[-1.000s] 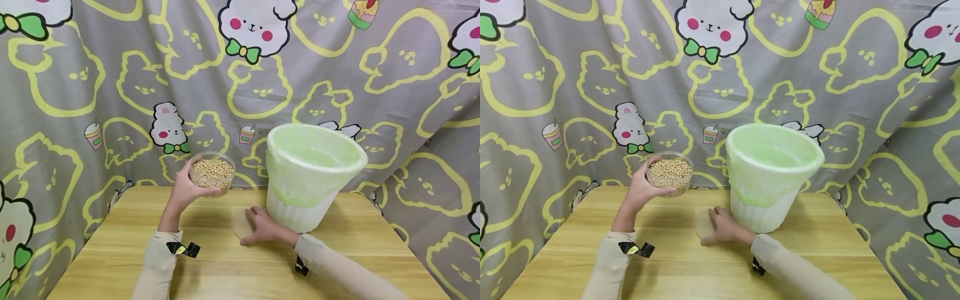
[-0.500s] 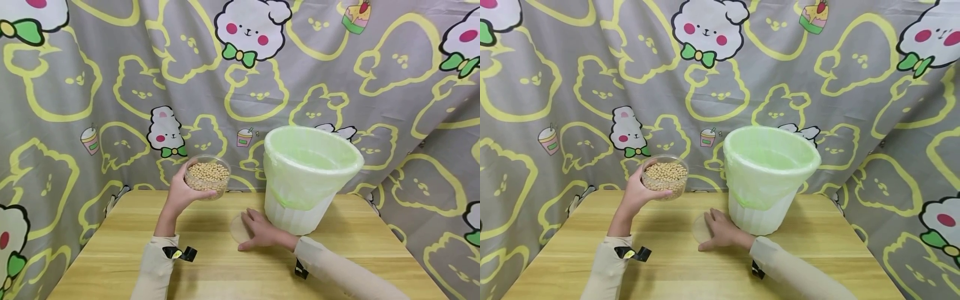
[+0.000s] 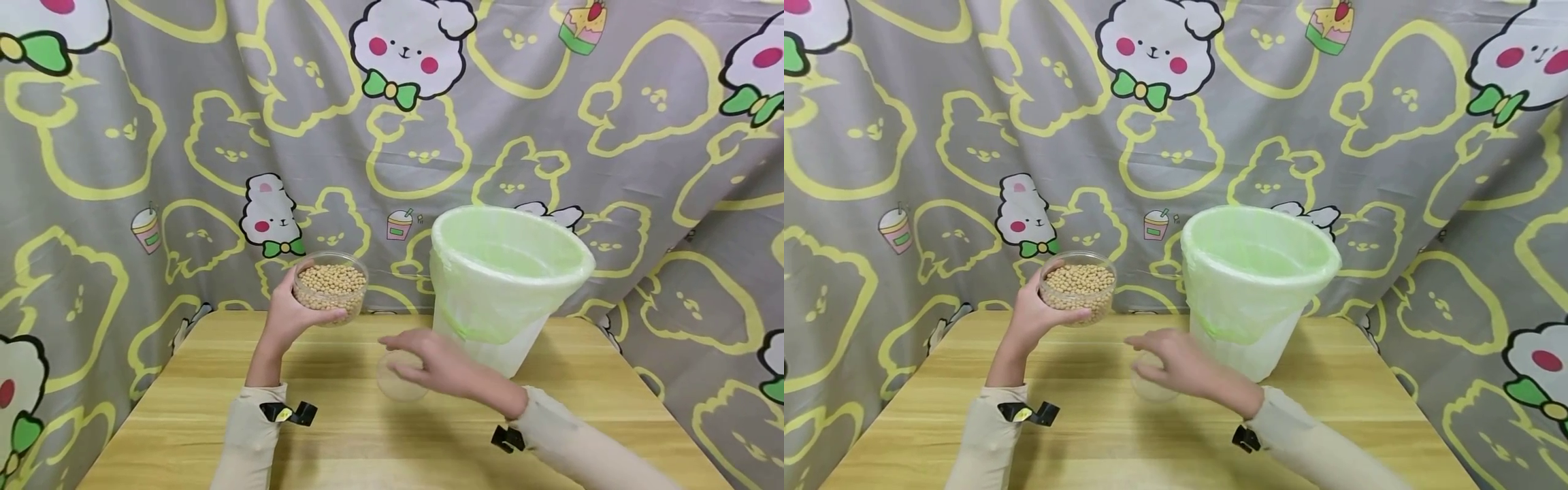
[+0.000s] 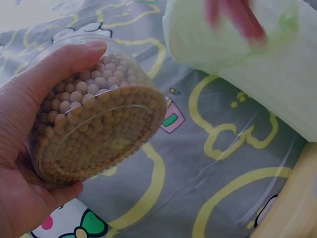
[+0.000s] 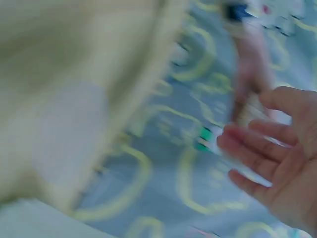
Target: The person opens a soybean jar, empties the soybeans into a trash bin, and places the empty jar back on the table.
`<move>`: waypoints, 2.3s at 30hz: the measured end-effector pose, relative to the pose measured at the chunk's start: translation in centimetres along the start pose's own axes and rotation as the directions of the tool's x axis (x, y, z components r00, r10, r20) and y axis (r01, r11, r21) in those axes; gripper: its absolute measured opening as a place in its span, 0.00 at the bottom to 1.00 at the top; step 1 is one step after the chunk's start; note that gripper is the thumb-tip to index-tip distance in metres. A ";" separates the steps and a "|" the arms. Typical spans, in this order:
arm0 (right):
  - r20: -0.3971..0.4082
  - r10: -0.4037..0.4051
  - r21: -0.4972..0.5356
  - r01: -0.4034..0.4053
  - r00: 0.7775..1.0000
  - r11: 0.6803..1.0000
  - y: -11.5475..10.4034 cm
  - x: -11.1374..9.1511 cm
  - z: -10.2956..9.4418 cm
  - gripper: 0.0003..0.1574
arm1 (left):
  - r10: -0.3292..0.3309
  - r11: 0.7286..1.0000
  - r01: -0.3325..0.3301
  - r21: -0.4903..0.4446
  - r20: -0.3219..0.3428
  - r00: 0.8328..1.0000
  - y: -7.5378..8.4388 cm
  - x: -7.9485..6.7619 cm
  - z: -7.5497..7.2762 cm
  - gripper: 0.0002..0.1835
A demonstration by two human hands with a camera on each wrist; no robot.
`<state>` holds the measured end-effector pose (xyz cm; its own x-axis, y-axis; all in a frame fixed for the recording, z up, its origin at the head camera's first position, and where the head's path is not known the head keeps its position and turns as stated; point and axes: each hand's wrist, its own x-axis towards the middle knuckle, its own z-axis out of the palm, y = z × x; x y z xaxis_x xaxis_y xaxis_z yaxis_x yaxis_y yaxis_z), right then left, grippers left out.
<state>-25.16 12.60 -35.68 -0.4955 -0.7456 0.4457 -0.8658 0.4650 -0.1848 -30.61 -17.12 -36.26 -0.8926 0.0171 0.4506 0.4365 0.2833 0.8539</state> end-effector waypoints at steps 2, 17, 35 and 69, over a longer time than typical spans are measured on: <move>-0.172 -0.094 -0.040 0.088 0.981 0.995 -0.3 0.0 -2.1 0.22 | 0.003 1.000 -0.003 -0.005 -0.006 1.000 0.0 0.0 -0.2 0.59; -0.634 -0.134 -0.289 -0.072 0.762 0.954 4.2 -3.9 -12.6 0.26 | -0.003 0.999 0.002 -0.054 -0.028 1.000 -0.6 0.4 -1.5 0.58; -0.596 -0.107 -0.385 -0.166 0.796 0.908 6.6 -5.6 -11.4 0.35 | 0.002 1.000 0.000 0.021 -0.075 0.997 0.7 0.0 -0.7 0.59; -0.605 0.000 -0.145 -0.110 0.796 0.983 7.2 -6.7 -12.3 0.31 | -0.095 0.993 0.101 0.056 -0.095 0.991 9.2 5.0 4.1 0.62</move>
<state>-27.23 26.86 -29.18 -0.3527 -0.3048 0.8847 -0.7869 0.6082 -0.1042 -31.50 -10.48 -27.25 -0.9154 -0.1007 0.3898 0.3373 0.3368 0.8791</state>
